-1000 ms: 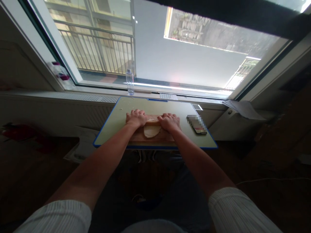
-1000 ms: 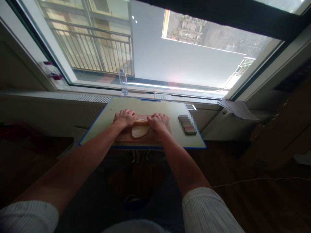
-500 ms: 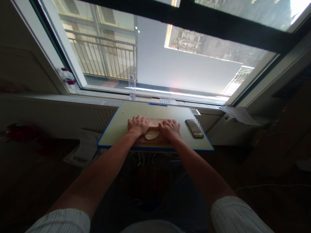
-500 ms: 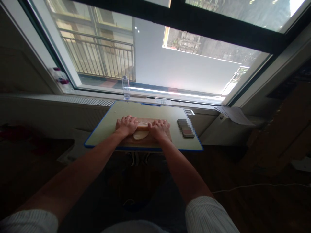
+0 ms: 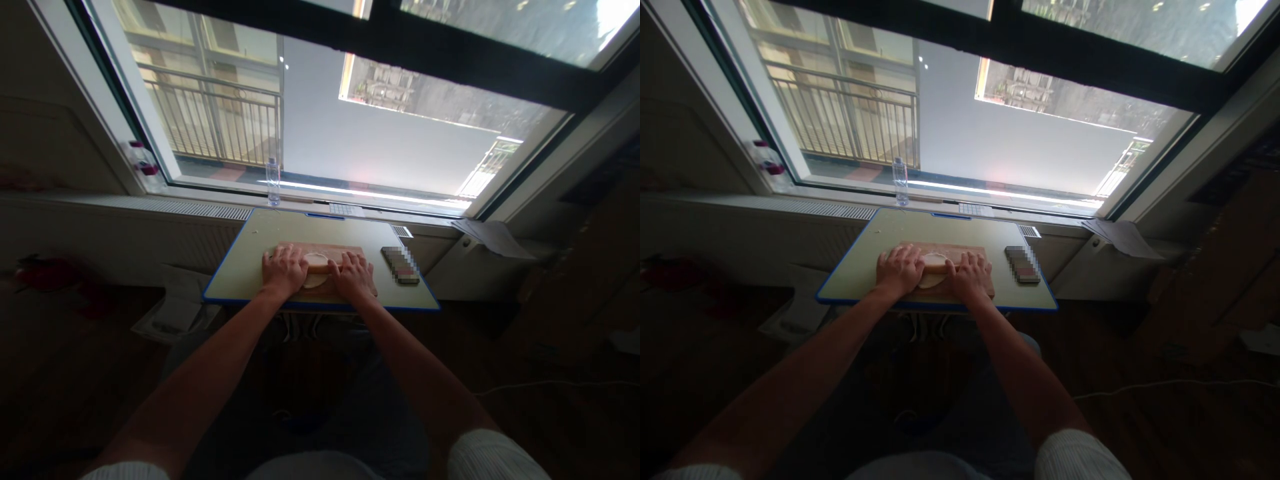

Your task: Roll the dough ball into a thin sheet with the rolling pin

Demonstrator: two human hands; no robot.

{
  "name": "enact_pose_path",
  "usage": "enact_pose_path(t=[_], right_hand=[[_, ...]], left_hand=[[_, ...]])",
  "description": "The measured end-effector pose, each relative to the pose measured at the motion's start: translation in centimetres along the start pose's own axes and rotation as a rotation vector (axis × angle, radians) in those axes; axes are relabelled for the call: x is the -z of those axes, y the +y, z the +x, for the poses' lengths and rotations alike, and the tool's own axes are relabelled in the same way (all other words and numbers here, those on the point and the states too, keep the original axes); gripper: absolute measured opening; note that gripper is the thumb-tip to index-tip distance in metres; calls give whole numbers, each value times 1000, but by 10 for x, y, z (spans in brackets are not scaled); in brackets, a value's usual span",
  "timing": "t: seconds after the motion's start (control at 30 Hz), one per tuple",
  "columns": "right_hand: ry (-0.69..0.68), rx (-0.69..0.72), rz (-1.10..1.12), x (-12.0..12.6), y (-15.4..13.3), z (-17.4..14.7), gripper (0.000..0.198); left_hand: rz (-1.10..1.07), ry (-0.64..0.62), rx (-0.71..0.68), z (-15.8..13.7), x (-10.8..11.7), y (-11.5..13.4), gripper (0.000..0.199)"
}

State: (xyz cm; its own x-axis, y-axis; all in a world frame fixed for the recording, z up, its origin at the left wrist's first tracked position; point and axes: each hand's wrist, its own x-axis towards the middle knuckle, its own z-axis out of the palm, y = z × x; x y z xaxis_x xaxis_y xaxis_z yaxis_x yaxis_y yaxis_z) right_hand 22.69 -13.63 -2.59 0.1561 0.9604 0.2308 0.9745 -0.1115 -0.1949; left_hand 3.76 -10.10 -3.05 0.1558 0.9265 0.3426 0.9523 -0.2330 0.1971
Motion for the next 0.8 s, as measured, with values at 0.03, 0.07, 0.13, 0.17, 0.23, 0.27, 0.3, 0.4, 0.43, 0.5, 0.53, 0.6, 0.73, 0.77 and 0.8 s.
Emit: enact_pose_path(t=[0.03, 0.07, 0.13, 0.17, 0.23, 0.27, 0.3, 0.4, 0.43, 0.5, 0.53, 0.6, 0.73, 0.77, 0.8], right_hand=[[8, -4, -1, -2, 1, -3, 69], [17, -7, -3, -3, 1, -5, 70], [32, -11, -6, -6, 3, -12, 70], [40, -12, -7, -7, 3, -15, 70], [57, -9, -9, -9, 4, -23, 70], [66, -6, -10, -10, 5, -26, 69], [76, -3, -11, -11, 6, -31, 68], [105, 6, -19, -15, 9, -43, 67], [114, 8, -25, -16, 11, -47, 67], [132, 14, -35, -19, 13, -54, 66], [141, 16, -37, -20, 13, -58, 67], [155, 16, -34, -22, 14, -64, 68], [169, 13, -35, -26, 13, -78, 72], [168, 14, -41, -26, 12, -81, 73], [163, 14, -48, -26, 12, -84, 73]], left_hand=[[-5, 5, 1, -3, 0, 0, 56], [-10, 9, 2, -7, 0, 0, 56], [-22, 19, -4, -14, 1, 0, 57], [-28, 27, -10, -17, 2, 0, 57], [-39, 44, -23, -25, 4, 1, 58], [-42, 53, -28, -29, 4, 1, 59], [-45, 60, -31, -32, 5, 1, 59], [-55, 71, -33, -42, 6, 1, 60], [-61, 74, -36, -45, 6, 1, 60], [-72, 79, -48, -51, 6, 0, 60], [-76, 78, -55, -54, 6, 0, 60], [-80, 72, -65, -59, 6, -2, 60], [-90, 75, -86, -71, 6, -3, 57], [-97, 78, -91, -73, 6, -3, 57], [-103, 78, -93, -75, 6, -3, 57]])
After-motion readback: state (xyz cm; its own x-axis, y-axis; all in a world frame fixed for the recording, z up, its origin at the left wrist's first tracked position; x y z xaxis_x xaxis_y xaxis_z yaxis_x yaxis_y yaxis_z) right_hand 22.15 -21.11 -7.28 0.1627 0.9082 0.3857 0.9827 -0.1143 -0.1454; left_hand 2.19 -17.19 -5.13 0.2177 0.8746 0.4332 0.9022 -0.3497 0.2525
